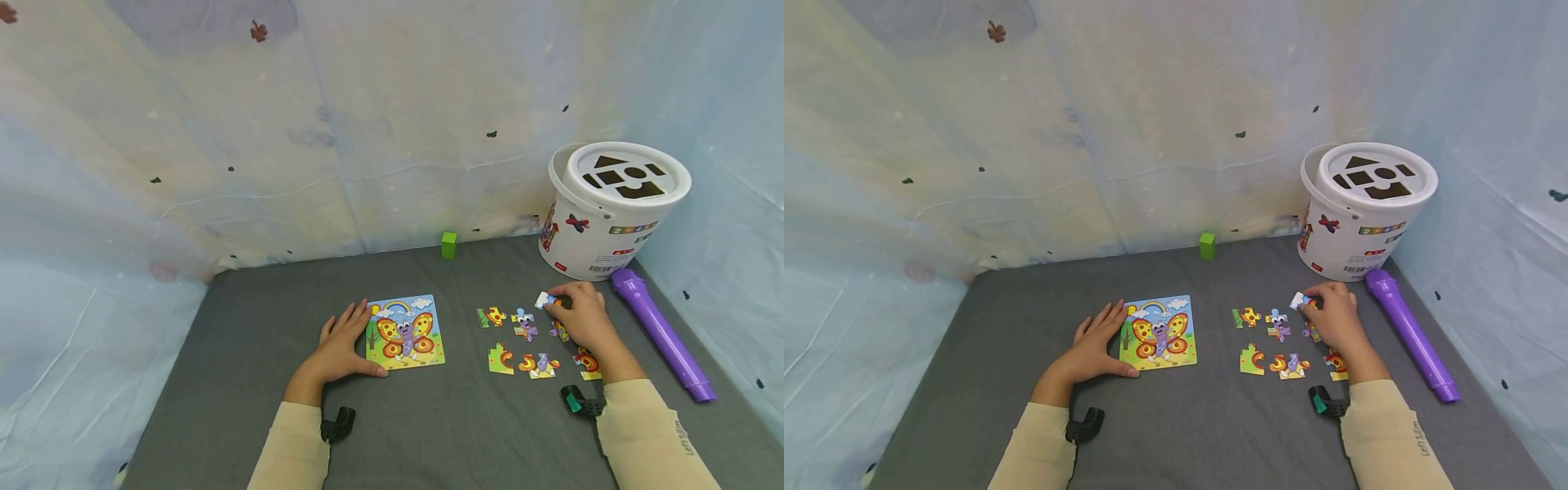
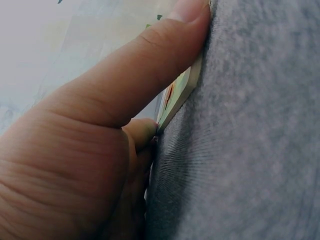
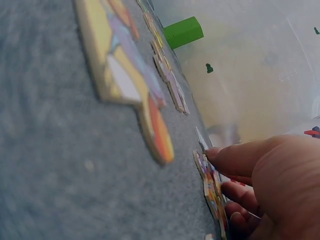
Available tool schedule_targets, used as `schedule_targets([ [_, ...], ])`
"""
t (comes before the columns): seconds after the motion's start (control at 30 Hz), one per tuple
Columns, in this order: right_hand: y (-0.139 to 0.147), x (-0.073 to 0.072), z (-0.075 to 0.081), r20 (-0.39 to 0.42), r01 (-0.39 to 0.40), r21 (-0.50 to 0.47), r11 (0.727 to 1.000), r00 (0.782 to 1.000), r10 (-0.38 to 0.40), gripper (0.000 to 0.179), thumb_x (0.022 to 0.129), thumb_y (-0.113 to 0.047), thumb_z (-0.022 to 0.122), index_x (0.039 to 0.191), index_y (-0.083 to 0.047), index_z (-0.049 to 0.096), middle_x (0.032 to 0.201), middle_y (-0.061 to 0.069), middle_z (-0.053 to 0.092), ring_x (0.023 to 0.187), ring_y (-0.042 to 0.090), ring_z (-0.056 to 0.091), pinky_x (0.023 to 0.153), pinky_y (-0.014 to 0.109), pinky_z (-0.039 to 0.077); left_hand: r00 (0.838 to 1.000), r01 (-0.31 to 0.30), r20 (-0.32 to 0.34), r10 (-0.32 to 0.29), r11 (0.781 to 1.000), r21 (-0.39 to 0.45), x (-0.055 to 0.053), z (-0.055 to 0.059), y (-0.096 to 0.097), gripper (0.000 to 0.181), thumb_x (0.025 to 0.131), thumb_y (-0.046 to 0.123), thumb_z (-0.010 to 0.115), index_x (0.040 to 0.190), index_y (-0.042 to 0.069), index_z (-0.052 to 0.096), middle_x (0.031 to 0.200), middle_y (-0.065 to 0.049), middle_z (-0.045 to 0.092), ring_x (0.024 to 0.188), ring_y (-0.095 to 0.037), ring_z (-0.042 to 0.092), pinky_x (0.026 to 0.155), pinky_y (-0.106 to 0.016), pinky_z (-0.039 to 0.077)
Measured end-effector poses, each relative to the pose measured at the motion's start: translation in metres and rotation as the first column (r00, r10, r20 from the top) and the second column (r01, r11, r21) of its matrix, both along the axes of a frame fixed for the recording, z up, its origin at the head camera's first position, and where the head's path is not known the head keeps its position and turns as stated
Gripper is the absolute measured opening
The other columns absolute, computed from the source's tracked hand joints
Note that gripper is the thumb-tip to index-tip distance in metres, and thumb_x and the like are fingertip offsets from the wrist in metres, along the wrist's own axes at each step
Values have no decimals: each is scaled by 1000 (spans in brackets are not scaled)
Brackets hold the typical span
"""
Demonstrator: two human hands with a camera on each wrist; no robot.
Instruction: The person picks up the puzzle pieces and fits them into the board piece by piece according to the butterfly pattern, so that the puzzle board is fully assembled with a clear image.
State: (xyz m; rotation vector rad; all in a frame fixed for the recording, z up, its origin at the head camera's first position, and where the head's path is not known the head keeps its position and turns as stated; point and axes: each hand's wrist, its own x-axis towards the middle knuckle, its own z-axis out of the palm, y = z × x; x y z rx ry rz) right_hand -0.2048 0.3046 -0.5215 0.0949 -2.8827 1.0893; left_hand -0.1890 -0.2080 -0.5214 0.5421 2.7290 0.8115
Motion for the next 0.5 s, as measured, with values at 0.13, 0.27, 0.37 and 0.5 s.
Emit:
schedule_targets([
  [0.13, -1, 0, 2, 11, 4, -21, 1000, 1000, -4, 36, 107, -15, 72, 129, 11, 64, 137, 38, 47, 121, 56, 43, 107, 73, 24, 1000, 0, -16, 0, 1000, 13, 0, -1, 0, 139, 71, 66, 97, 176, 15, 21, 182, -1, 7, 166, -28, 0, 126, -62, -5],
  [0.27, -2, 0, 3, 11, 23, -65, 998, 1000, -22, 35, 106, -12, 74, 129, 10, 61, 125, 32, 55, 104, 44, 56, 94, 61, 43, 1000, 0, -21, 0, 1000, 21, 1, -2, -1, 140, 70, 66, 98, 176, 12, 23, 182, -4, 9, 166, -30, 2, 125, -63, -4],
  [0.37, -4, 1, 4, -6, 60, -101, 993, 998, -61, 35, 106, -10, 73, 133, 8, 60, 118, 25, 57, 97, 36, 58, 77, 48, 47, 1000, -1, -14, 1, 1000, 20, 1, -1, 0, 140, 70, 65, 98, 176, 13, 23, 182, -3, 8, 166, -30, 1, 125, -62, -5],
  [0.5, -8, 2, 6, -39, 106, -122, 987, 993, -112, 34, 110, -16, 69, 135, 6, 65, 113, 22, 65, 96, 32, 59, 76, 43, 46, 1000, -4, 6, 4, 1000, 6, 1, 2, 1, 139, 71, 64, 98, 176, 16, 20, 182, 1, 6, 166, -26, -1, 126, -61, -6],
])
